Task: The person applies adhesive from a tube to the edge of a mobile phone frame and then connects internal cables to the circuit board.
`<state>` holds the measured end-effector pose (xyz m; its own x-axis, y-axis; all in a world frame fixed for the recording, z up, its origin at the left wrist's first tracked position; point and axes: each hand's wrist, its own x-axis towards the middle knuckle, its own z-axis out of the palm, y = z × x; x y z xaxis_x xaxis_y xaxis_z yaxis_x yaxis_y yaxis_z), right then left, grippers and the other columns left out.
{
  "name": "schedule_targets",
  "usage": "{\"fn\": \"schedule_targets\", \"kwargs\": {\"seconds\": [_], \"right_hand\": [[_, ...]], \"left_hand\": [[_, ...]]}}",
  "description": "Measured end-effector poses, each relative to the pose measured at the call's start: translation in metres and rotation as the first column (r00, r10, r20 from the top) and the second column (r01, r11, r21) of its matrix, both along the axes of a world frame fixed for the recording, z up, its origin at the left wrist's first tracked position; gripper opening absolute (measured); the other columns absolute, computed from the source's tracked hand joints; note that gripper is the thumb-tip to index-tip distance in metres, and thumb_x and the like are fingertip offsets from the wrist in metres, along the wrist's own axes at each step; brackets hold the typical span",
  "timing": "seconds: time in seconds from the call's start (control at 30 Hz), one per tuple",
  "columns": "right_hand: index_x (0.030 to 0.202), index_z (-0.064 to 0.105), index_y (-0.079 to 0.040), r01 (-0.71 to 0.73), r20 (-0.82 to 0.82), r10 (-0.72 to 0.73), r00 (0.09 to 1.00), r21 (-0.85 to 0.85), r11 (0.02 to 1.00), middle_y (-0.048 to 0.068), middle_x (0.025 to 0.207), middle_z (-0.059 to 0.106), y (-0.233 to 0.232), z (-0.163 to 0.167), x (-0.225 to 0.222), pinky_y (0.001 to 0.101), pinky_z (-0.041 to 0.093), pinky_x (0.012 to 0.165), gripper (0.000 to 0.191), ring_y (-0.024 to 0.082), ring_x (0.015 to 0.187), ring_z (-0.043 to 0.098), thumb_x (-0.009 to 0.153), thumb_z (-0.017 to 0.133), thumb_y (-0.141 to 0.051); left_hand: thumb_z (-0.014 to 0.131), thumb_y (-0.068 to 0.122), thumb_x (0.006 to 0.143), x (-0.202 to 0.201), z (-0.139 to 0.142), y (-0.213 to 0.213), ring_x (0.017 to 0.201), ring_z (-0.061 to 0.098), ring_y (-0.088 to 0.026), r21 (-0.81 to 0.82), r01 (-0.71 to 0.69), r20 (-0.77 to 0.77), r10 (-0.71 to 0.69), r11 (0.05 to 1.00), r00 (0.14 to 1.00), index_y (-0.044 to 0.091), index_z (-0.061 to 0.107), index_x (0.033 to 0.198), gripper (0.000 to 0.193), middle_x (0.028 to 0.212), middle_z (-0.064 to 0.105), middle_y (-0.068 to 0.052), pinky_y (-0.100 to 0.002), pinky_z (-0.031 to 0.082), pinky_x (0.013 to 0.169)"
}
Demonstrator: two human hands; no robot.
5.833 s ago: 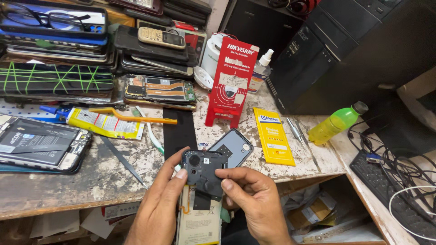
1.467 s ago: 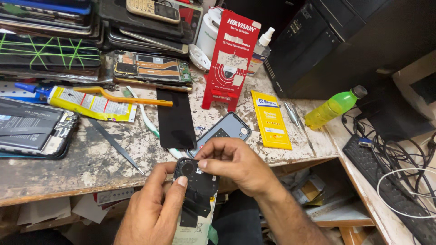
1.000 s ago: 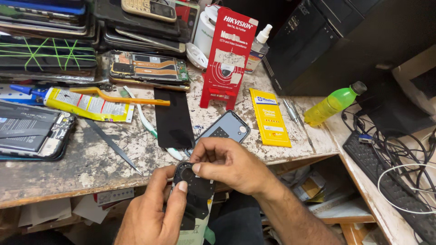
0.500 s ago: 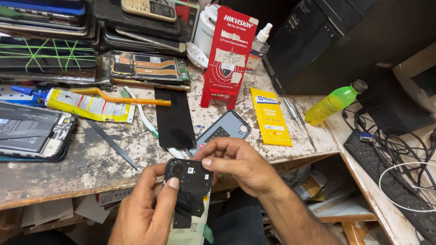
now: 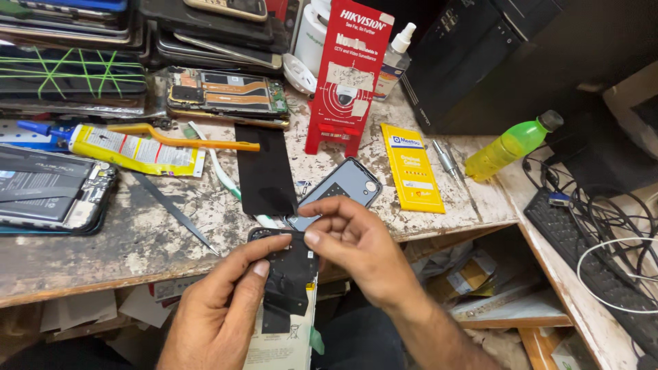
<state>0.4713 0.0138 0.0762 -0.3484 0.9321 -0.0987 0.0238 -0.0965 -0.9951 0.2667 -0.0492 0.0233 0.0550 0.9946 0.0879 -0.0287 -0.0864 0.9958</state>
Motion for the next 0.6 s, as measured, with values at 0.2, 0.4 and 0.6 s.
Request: {"fn": "schedule_targets", "kwargs": {"seconds": [0.2,0.4,0.6], "right_hand": [[0.148,0.044,-0.002,-0.016,-0.011,0.016,1.000,-0.037,0.999,0.002,0.101,0.065,-0.033,0.006,-0.014,0.0230,0.053,0.082,0.070,0.007,0.090,0.062,0.086,0.075,-0.004],[0.161,0.032,-0.005,-0.059,0.058,0.059,0.997,-0.001,0.998,0.002,0.098,0.064,-0.037,0.012,-0.017,0.0240,0.051,0.083,0.092,0.007,0.091,0.061,0.082,0.079,-0.004],[0.169,0.028,-0.008,-0.037,0.070,0.038,0.997,-0.011,0.999,0.007,0.101,0.060,-0.045,-0.004,-0.008,0.0268,0.050,0.085,0.105,0.013,0.091,0.060,0.081,0.085,-0.007]], "left_hand": [[0.054,0.015,0.107,0.000,0.000,-0.002,0.094,0.063,-0.005,-0.057,-0.037,0.032,0.039,0.998,0.999,0.012,0.071,0.140,0.038,0.109,0.078,-0.006,-0.023,0.054,0.084],[0.066,0.011,0.099,0.003,-0.014,-0.001,0.101,0.074,-0.010,-0.130,0.006,0.139,0.012,0.992,0.990,0.009,0.070,0.142,0.043,0.111,0.079,-0.011,-0.025,0.057,0.085],[0.075,0.006,0.090,0.001,-0.055,0.003,0.111,0.073,-0.018,0.028,-0.041,0.228,0.034,0.999,0.973,0.005,0.065,0.146,0.057,0.117,0.081,-0.018,-0.027,0.053,0.096]]}}
